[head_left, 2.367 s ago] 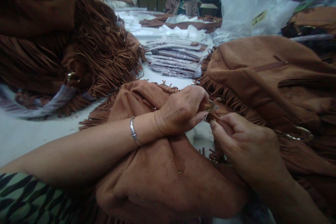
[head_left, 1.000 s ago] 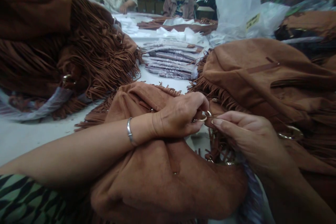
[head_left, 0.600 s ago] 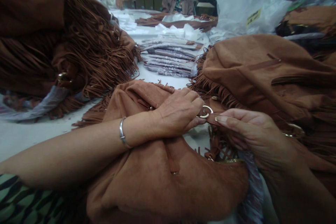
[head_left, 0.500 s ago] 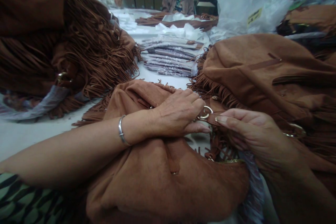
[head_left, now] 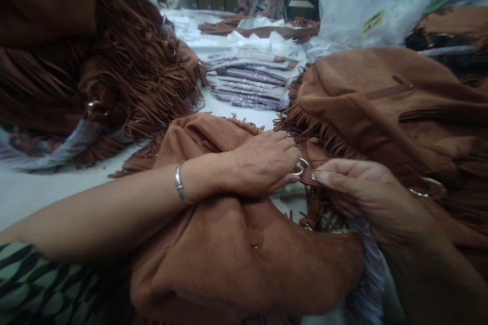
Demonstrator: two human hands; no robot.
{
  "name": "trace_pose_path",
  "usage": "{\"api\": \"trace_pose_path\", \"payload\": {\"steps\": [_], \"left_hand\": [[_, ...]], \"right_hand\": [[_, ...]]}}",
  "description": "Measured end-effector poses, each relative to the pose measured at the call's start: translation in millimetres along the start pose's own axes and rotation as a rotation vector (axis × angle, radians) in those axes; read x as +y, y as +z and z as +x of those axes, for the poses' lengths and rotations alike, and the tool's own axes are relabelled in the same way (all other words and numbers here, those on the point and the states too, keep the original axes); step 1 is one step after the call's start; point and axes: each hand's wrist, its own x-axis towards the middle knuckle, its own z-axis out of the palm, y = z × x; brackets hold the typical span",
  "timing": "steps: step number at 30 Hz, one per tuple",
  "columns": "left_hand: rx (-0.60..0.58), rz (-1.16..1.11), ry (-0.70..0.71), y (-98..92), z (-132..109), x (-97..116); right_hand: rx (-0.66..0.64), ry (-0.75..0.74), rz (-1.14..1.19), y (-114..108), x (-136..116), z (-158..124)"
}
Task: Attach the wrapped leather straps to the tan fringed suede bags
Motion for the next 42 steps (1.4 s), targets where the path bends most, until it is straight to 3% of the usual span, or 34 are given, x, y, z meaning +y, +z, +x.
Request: {"api": "trace_pose_path", "payload": {"steps": [3,9,14,18,26,34,38,42], "left_hand": [[0.027,0.054,-0.016,3.2,0.6,6.3],[0.151,0.129,-0.175,10.1,3.8,13.5],[0.087,0.161,-0.060,6.6,5.4,10.4],[0.010,0.151,0.012,3.2,5.7,7.0],[-0.188,-0.036,0.024,-14.9,4.1,7.1],[-0.225,-0.137,0.066,-27.1,1.2,12.4],[-0.182,-0.169,0.138,-27.3,-2.3,13.5],[-0.082,-0.155,0.065,-18.2,-2.5,14.1]], "right_hand": [[0.025,-0.004,0.064,5.8,-3.9,-3.8],[0.249,-0.114,0.158,19.7,-4.1,-6.0],[0.263,-0.226,0.098,20.2,-0.6,-5.8],[0.241,-0.203,0.088,18.6,0.8,-3.2],[-0.041,-0.028,0.248,5.5,4.0,11.2],[-0.321,0.062,0.286,-7.9,6.5,13.9],[-0.372,0.080,0.271,-9.9,5.8,14.3],[-0.362,0.059,0.267,-9.9,4.0,12.1]]}}
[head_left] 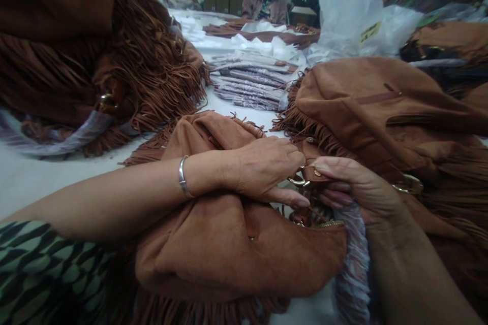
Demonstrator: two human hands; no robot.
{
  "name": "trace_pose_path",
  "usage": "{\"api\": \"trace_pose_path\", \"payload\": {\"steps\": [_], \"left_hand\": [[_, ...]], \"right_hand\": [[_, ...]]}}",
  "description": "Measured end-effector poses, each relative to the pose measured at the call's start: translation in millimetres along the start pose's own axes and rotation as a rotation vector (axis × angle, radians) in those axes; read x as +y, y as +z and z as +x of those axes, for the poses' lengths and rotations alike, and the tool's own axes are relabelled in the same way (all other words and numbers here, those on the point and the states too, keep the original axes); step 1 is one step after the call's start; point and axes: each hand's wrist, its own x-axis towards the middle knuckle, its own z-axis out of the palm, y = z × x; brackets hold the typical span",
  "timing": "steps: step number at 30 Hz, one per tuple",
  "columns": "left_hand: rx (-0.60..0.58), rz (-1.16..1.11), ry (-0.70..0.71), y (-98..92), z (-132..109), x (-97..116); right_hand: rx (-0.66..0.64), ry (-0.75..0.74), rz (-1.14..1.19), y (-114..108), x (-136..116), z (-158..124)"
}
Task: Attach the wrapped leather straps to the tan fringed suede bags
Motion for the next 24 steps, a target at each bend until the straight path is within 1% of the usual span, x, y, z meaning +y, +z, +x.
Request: {"api": "trace_pose_path", "payload": {"steps": [2,4,10,14,19,21,24], "left_hand": [[0.036,0.026,-0.035,5.5,1.5,-0.6],[0.076,0.058,-0.036,9.9,2.9,-1.4],[0.176,0.126,0.051,17.6,4.2,0.7],[0.218,0.184,-0.001,18.4,4.6,4.2],[0.227,0.082,-0.066,13.7,3.0,0.0],[0.230,0.017,-0.034,12.4,1.7,-2.8],[0.268,-0.064,0.058,12.3,0.2,-4.0]], "right_hand": [[0.001,-0.012,-0.003,0.7,-0.3,-1.0],[0.009,-0.008,0.011,1.2,-0.2,-1.6],[0.017,0.022,0.056,6.9,-0.4,-3.9],[0.039,-0.027,0.037,11.0,-4.0,-6.6],[0.105,-0.060,0.036,7.3,-8.5,-12.1],[0.111,-0.057,0.023,6.1,-9.2,-14.3],[0.133,-0.072,-0.001,7.0,-9.1,-15.5]]}}
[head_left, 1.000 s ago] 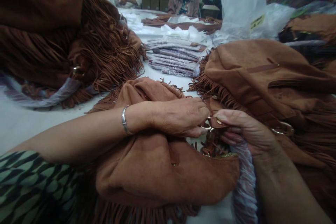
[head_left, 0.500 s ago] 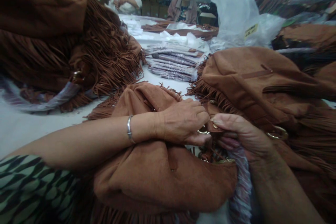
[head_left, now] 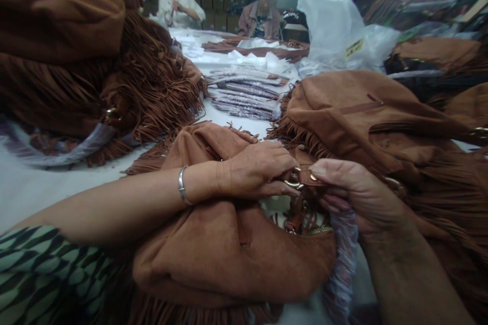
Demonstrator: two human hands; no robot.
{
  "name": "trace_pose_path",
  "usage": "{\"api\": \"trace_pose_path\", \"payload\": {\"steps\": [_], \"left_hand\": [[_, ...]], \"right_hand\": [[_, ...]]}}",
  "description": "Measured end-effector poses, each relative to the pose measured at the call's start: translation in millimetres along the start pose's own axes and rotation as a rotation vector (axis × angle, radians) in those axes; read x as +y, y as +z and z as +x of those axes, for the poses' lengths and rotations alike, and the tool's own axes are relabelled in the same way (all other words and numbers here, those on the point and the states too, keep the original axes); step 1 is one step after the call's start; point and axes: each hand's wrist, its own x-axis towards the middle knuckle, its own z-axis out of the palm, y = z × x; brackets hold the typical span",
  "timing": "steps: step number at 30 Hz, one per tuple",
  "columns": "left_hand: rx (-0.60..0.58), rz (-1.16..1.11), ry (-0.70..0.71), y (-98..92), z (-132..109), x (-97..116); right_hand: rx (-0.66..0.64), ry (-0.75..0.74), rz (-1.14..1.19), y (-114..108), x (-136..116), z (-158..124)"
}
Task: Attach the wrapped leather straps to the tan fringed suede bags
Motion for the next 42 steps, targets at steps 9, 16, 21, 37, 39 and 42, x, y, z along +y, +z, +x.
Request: {"api": "trace_pose_path", "payload": {"steps": [9,16,21,37,39,42], "left_hand": [[-0.060,0.031,0.041,2.0,0.9,7.9],[-0.013,0.103,-0.095,-1.1,4.4,0.9],[-0.033,0.232,-0.322,-0.5,23.8,-15.3],[-0.027,0.508,-0.370,-10.0,67.7,-6.1],[0.014,0.399,-0.336,-25.2,66.7,28.1],[-0.026,0.068,-0.385,-41.1,51.8,86.9]], "right_hand": [[-0.031,0.021,-0.019,0.0,0.0,2.7],[0.053,-0.082,0.075,1.0,1.1,5.7],[0.239,-0.315,0.034,-4.8,-11.3,-1.0],[0.422,-0.164,-0.678,-29.4,53.7,-78.5],[0.364,-0.142,-0.575,-30.1,47.8,-74.1],[0.257,-0.120,-0.401,-31.0,31.5,-76.8]]}}
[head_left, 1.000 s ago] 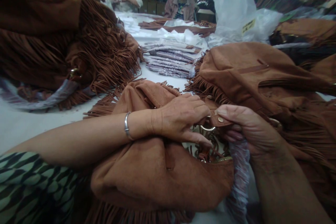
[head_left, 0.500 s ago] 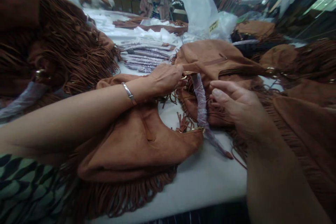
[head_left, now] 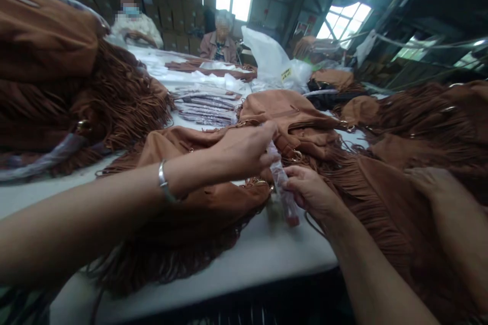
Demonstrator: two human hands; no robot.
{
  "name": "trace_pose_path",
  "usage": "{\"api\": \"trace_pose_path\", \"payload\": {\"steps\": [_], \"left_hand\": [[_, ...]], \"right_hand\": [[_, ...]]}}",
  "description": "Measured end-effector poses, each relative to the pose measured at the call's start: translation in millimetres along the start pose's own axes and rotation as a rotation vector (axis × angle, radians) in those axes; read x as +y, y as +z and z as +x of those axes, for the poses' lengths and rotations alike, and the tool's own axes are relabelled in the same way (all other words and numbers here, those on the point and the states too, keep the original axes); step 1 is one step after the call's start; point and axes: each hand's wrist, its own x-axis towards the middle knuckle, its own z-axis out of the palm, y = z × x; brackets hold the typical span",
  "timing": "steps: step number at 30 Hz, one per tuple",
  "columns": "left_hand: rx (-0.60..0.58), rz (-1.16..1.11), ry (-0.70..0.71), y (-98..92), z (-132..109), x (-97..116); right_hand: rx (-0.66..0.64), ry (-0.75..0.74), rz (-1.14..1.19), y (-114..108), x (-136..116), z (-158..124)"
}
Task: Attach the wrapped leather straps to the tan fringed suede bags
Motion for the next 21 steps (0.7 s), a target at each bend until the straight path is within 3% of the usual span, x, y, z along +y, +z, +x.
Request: {"api": "trace_pose_path", "payload": {"steps": [2,4,8,13,16,18,21], "left_hand": [[-0.106,-0.211,-0.009,-0.2,-27.5,22.7],[-0.137,-0.371,-0.041,9.0,-50.5,35.2],[0.078,-0.356,-0.048,34.1,-75.0,43.7],[0.394,-0.203,0.165,46.7,-78.8,50.1],[0.492,-0.007,0.252,45.1,-72.8,46.6],[0.505,-0.015,0.193,40.5,-66.9,40.7],[0.485,-0.333,-0.060,29.8,-58.0,31.0]], "right_hand": [[-0.050,-0.014,0.111,-3.7,-10.0,-4.8],[-0.079,-0.030,0.213,-3.3,-17.5,-10.8],[-0.103,-0.030,0.397,7.5,-23.5,-17.7],[-0.094,-0.022,0.531,22.2,-23.2,-16.8],[-0.074,-0.034,0.539,28.6,-26.3,-17.6],[-0.044,-0.045,0.521,31.3,-30.5,-19.0],[0.030,-0.052,0.459,32.3,-37.7,-17.6]]}}
